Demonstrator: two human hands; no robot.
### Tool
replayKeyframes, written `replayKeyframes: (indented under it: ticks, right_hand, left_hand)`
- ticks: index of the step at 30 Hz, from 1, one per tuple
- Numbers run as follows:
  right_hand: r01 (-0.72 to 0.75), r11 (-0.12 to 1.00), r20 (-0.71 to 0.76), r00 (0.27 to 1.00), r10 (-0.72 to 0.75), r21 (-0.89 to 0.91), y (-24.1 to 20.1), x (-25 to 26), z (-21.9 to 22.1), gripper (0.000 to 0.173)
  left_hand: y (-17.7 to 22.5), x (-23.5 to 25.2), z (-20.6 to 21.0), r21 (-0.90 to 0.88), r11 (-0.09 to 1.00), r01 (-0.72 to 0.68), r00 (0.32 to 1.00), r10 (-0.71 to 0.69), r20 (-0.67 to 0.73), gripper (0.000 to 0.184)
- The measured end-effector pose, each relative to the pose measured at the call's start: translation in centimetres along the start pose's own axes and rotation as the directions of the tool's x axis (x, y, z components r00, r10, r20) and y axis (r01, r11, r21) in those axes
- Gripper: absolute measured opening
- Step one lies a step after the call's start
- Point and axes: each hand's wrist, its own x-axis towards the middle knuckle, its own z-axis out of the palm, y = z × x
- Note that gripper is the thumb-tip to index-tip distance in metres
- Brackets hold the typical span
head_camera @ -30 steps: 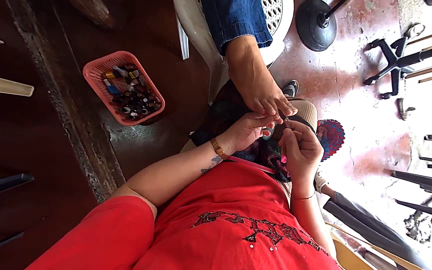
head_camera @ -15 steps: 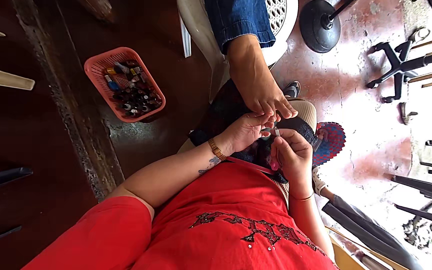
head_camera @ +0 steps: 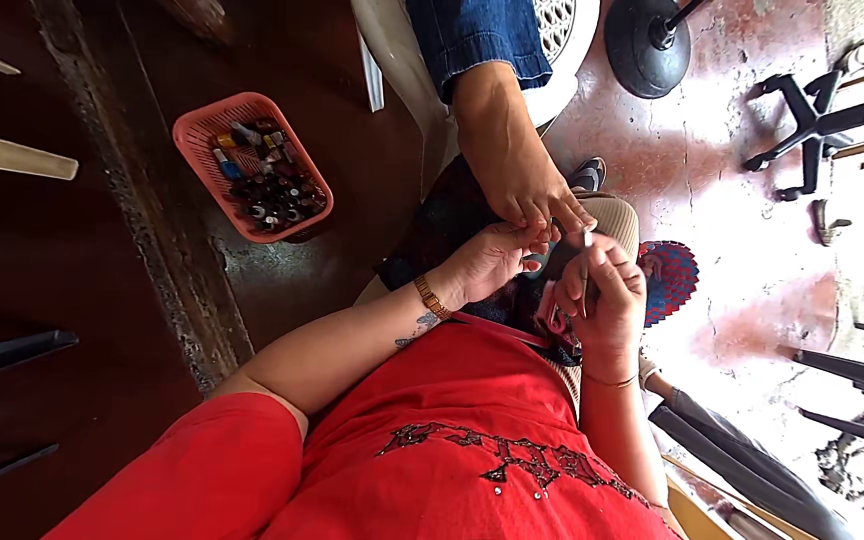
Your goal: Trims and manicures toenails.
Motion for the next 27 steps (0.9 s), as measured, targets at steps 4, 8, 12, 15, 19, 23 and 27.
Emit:
replayKeyframes:
  ticks: [4,8,12,15,19,23,27]
  right_hand:
    - [0.317,0.910,0.183,0.944,-0.276,-0.266,-1.5,2.6,2.5,0.018]
    - [0.521,0.644,0.181,0.836,-0.519,-0.560,-3.5,6.0,4.0,0.022]
    - [0.426,0.762,0.085,0.892,-0.444,-0.487,-4.3,6.3,2.9,0.017]
    - [0.198,0.751,0.061,0.977,-0.206,-0.630,-3.8,3.1,1.4,0.022]
    - [0.195,0.672,0.029,0.968,-0.250,-0.714,-1.6,1.0,-0.4,0.023]
    - [0.187,0.736,0.022,0.973,-0.228,-0.651,-0.6,0.1,-1.3,0.023]
    - [0.210,0.764,0.006,0.966,-0.260,-0.610,0.3,-0.3,-2.6,0.022]
  left_hand:
    - [0.2,-0.8,1.2,0.070,0.998,-0.010,0.997,0.015,-0.078,0.020]
    - [0.0,-0.4,0.9,0.052,0.999,-0.013,0.998,0.016,-0.067,0.021]
    - [-0.6,-1.1,0.6,0.150,0.988,-0.041,0.999,0.046,-0.028,0.018]
    - [-0.4,-0.7,1.6,0.161,0.987,-0.007,0.996,0.021,-0.089,0.022]
    - [-0.8,0.2,2.3,0.045,0.999,0.017,0.993,-0.012,-0.113,0.017]
    - [-0.7,0.7,2.7,0.035,0.999,0.028,0.986,-0.022,-0.167,0.016]
    - [-0.7,0.9,2.7,-0.004,1.000,0.020,0.991,-0.020,-0.133,0.017]
